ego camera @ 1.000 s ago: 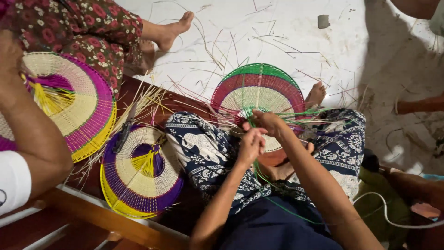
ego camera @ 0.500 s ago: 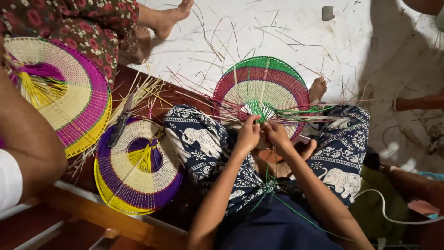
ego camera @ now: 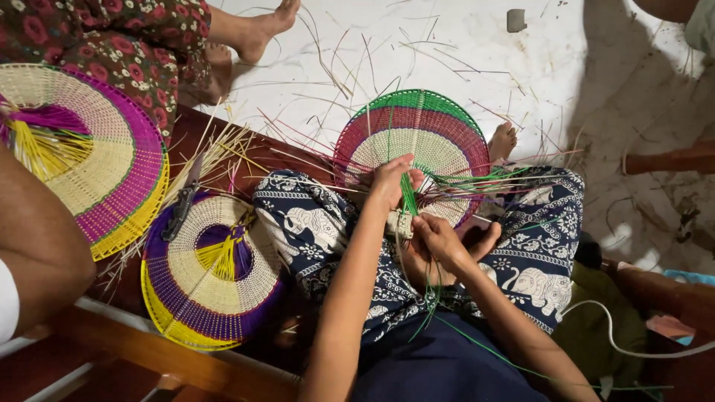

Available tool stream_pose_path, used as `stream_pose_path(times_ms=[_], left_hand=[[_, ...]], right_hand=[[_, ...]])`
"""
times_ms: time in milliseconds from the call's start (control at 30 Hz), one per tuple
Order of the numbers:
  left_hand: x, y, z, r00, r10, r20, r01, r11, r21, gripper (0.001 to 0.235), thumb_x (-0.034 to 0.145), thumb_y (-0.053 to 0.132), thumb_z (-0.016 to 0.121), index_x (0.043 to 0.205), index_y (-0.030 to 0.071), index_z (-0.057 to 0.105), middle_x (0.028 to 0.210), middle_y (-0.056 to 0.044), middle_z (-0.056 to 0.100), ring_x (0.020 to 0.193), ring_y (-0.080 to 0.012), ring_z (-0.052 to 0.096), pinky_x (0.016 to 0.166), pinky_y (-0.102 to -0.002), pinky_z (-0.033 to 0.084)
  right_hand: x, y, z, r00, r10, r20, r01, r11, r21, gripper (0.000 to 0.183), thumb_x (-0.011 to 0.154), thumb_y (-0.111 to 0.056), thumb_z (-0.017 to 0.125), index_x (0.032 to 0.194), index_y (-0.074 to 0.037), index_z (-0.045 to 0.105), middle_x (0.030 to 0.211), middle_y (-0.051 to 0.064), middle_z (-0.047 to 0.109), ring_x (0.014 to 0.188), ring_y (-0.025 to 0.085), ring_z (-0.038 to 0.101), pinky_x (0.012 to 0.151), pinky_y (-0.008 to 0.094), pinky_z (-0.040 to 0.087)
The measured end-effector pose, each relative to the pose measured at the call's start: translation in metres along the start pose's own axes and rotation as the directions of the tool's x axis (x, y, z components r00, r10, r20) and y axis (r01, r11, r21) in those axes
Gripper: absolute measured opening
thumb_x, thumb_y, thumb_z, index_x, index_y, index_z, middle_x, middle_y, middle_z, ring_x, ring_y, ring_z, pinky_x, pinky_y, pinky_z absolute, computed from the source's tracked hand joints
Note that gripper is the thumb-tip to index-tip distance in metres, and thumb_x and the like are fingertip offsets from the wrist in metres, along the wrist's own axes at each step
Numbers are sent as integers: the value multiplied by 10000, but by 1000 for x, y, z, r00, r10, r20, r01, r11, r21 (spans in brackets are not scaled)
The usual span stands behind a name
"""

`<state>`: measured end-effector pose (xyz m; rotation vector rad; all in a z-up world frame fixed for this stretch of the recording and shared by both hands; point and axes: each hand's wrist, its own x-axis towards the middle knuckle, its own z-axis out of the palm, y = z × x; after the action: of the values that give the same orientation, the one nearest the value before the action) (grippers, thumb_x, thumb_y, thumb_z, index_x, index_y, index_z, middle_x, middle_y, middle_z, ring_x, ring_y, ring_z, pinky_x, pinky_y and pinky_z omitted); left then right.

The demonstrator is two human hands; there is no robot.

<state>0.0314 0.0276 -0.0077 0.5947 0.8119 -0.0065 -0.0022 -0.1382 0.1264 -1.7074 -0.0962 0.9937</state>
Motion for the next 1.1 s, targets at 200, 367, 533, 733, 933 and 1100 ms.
stream_pose_path(times_ms=[200,367,533,733,933,1100], left_hand=[[-23,-18,4,968,229,-104,-213,966,146,369,1063,50,394,1305,82,672,699,-66,632,474,-41,401,375,-139,299],[-41,-11,13,928,365,-79,-340,914,223,378,1060,34,392,1090,137,754,629,13,543,490,-43,446,427,-133,358],[-41,-18,4,897,432,-99,-349,827,441,457,1009,-17,378,1025,196,782,613,11,584,541,-94,499,507,-193,406],[-62,-4,12,887,450,-105,-351,803,481,471,974,-41,384,1008,192,792,589,13,579,535,-99,510,518,-199,416],[-66,0,16,895,435,-104,-327,795,511,482,972,-36,375,1007,202,793,605,23,575,562,-107,509,568,-223,432],[-84,13,21,893,440,-94,-334,788,517,457,980,-29,379,1030,168,788,619,14,574,587,-109,509,591,-236,443]], right_hand=[[28,-33,-23,969,46,244,188,506,-842,230,926,-220,620,1037,-88,773,860,277,758,895,493,730,777,589,581],[125,-44,-43,835,-527,155,246,107,-963,413,788,-522,804,990,-173,713,892,36,596,972,313,617,764,464,527],[191,7,-57,952,-249,179,157,-107,-982,374,726,-462,738,927,-147,756,837,79,716,878,319,718,761,504,555],[217,-27,-89,917,-176,358,338,-134,-931,83,782,-186,716,792,-131,777,672,111,724,671,324,756,620,452,616],[218,-46,-90,943,53,329,327,42,-944,260,763,-331,709,965,-232,839,897,143,798,901,391,767,819,516,606],[226,-5,-82,948,45,316,316,2,-949,352,708,-501,751,926,-237,831,858,146,783,864,379,771,765,513,624]])
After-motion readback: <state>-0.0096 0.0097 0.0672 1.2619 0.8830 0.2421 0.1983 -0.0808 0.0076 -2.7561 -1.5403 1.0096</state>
